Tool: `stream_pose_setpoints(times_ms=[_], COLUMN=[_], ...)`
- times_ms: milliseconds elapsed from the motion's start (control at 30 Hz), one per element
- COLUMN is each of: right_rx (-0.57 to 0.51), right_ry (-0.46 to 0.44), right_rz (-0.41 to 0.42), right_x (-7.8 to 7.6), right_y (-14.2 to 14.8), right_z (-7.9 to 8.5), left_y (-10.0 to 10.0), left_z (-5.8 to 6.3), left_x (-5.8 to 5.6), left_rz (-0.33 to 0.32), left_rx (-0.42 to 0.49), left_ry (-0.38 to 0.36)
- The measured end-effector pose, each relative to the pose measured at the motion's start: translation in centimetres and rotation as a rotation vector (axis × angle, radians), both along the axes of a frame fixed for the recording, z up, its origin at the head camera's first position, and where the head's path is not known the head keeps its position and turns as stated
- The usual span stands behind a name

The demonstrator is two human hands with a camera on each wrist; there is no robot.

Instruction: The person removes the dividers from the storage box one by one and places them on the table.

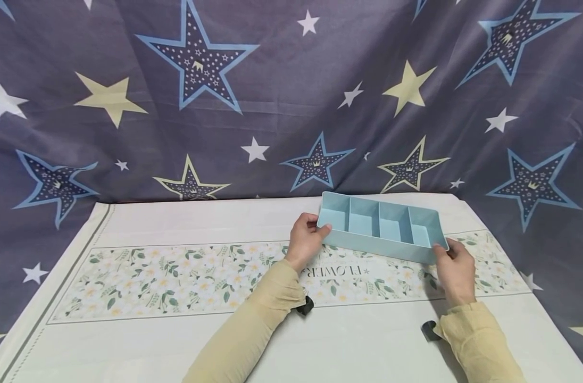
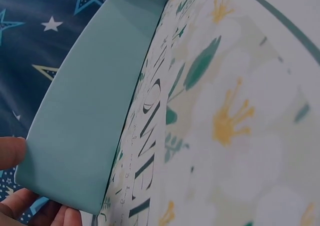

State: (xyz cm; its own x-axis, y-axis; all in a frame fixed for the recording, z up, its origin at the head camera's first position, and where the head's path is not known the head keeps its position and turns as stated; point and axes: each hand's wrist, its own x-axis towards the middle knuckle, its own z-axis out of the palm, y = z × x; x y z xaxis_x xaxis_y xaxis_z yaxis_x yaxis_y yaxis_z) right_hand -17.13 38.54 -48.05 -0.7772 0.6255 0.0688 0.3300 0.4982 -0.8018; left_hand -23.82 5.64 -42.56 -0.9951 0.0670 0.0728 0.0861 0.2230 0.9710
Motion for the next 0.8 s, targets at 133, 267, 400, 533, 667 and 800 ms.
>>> stream_pose_setpoints(times_ms=[133, 267, 400, 533, 667, 800], right_rx=[0.005, -0.011, -0.025, -0.034, -0.029, -0.022], right_ry=[-0.014, -0.019, -0.005, 0.007, 0.004, 0.004], right_rz=[-0.001, -0.004, 0.0, 0.002, -0.01, -0.013], right_x=[-0.1, -0.3, -0.5, -0.7, -0.9, -1.1], right_y=[-0.2, -0.4, -0.7, -1.0, -1.2, -1.4], right_z=[-0.2, -0.4, -0.3, -0.1, -0.2, -0.5], left_y=[-0.2, -0.5, -0.7, -0.9, -1.1, -1.3], left_z=[0.1, 0.0, -0.1, -0.1, -0.1, -0.2], left_x=[0.1, 0.1, 0.1, 0.2, 0.3, 0.3], left_rz=[0.005, 0.011, 0.019, 0.021, 0.026, 0.032], left_rx=[-0.001, -0.007, -0.005, -0.007, -0.005, -0.002], left_ry=[-0.005, -0.002, 0.004, 0.003, 0.01, 0.019])
